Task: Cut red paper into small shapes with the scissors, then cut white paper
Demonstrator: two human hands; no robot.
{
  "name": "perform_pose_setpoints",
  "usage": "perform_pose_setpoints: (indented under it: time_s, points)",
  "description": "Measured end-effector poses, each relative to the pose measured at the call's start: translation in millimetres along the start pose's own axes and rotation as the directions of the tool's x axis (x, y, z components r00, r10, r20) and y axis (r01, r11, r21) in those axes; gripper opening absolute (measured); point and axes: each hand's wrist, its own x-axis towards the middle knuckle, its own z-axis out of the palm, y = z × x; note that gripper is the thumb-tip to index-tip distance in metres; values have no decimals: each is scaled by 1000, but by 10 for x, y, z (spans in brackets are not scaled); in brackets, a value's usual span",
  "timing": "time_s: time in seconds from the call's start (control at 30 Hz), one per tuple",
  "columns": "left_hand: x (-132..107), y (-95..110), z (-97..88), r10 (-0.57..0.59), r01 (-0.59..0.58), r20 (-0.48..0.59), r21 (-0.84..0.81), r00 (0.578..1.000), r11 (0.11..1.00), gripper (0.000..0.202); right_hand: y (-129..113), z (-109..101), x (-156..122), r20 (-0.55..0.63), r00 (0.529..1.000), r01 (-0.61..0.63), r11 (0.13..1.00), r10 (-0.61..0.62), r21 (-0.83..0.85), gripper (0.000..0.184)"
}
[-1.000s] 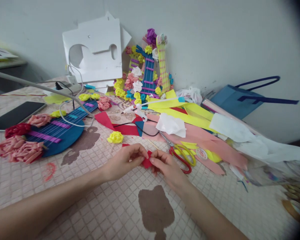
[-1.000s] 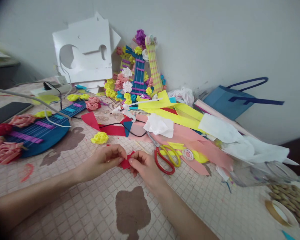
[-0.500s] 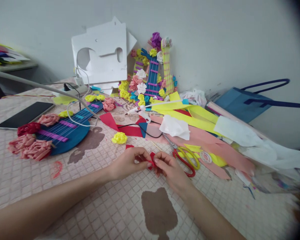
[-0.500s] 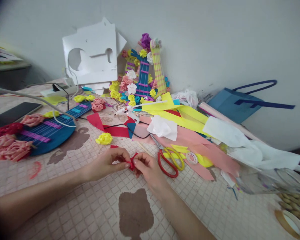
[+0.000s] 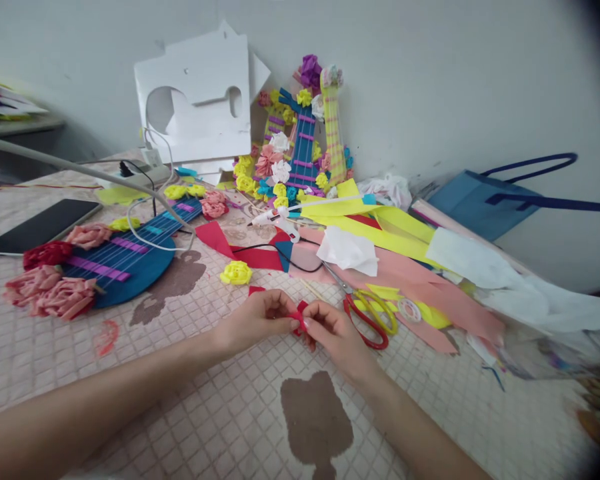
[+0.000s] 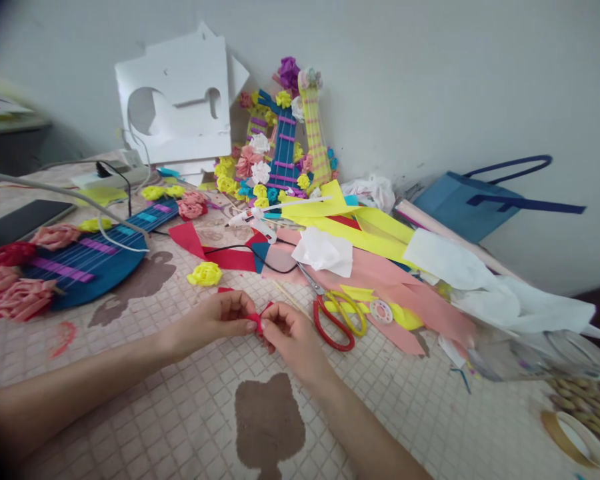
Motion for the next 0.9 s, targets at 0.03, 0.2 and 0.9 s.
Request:
perform_pose_setpoints:
  time_s: [0.03,0.2,0.9]
  points:
    - [2,-2,-1,-2,2,-2,-11,1000,1000,26,0,1,0,4,1000,3,1000,-3,-3,14]
    - [14,-26,-5,-1,2,23,-48,1000,999,32,-6,-2,-6,37,999,6,1000,-7,19,27]
    - [-29,47,25,-68,68,3,89,998,994,23,-35,4,-30,3,999,35,999,-35,-10,21]
